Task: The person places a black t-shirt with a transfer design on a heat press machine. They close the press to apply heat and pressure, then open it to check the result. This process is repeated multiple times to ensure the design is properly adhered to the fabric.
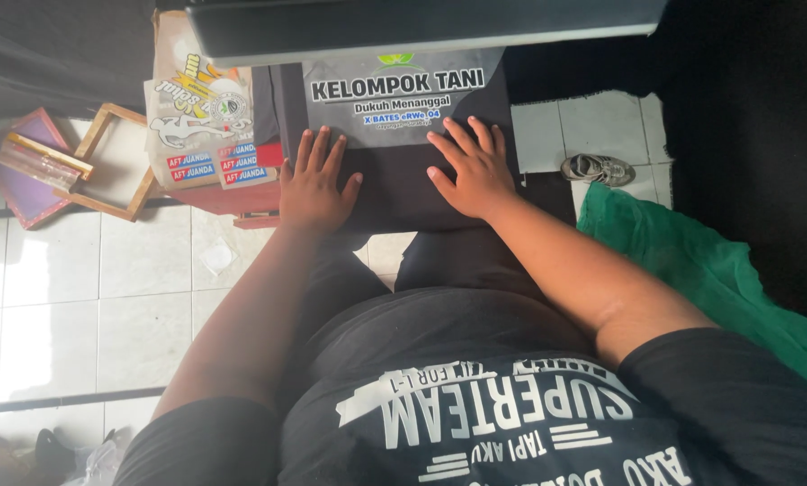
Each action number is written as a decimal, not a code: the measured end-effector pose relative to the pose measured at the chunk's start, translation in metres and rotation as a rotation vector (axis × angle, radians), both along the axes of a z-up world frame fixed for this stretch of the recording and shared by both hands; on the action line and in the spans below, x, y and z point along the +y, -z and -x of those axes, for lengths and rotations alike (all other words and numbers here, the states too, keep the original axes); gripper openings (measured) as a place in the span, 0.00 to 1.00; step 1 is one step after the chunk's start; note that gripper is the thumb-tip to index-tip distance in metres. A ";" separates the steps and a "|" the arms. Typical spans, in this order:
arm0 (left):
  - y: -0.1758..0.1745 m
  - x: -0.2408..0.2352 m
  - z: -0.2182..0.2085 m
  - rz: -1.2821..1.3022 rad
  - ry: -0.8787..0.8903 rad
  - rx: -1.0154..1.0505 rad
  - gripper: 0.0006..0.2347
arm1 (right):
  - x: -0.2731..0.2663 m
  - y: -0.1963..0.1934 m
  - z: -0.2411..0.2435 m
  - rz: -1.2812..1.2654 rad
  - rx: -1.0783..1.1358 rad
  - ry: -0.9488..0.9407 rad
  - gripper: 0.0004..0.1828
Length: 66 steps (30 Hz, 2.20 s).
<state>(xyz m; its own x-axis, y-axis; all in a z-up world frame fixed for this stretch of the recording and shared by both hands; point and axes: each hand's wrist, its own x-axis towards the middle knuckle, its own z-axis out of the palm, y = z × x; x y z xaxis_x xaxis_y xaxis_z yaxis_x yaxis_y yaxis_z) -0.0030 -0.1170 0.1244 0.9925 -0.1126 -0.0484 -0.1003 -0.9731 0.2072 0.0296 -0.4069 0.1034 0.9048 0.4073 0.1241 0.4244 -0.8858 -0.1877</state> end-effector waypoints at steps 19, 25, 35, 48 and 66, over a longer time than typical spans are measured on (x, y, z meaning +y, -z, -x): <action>0.009 0.002 0.005 0.004 0.016 -0.092 0.25 | -0.008 0.015 -0.003 -0.049 -0.133 -0.051 0.32; 0.011 0.003 0.004 0.014 0.025 -0.103 0.25 | -0.007 0.014 -0.002 -0.040 -0.115 -0.049 0.31; 0.008 0.003 0.006 0.012 0.014 -0.113 0.25 | -0.006 0.016 0.000 -0.042 -0.150 -0.046 0.32; 0.021 0.005 -0.003 -0.053 0.011 -0.099 0.28 | -0.003 0.013 -0.003 -0.015 -0.109 -0.005 0.34; 0.024 0.068 -0.005 0.117 -0.071 -0.476 0.13 | -0.060 0.025 -0.018 -0.427 -0.471 0.013 0.15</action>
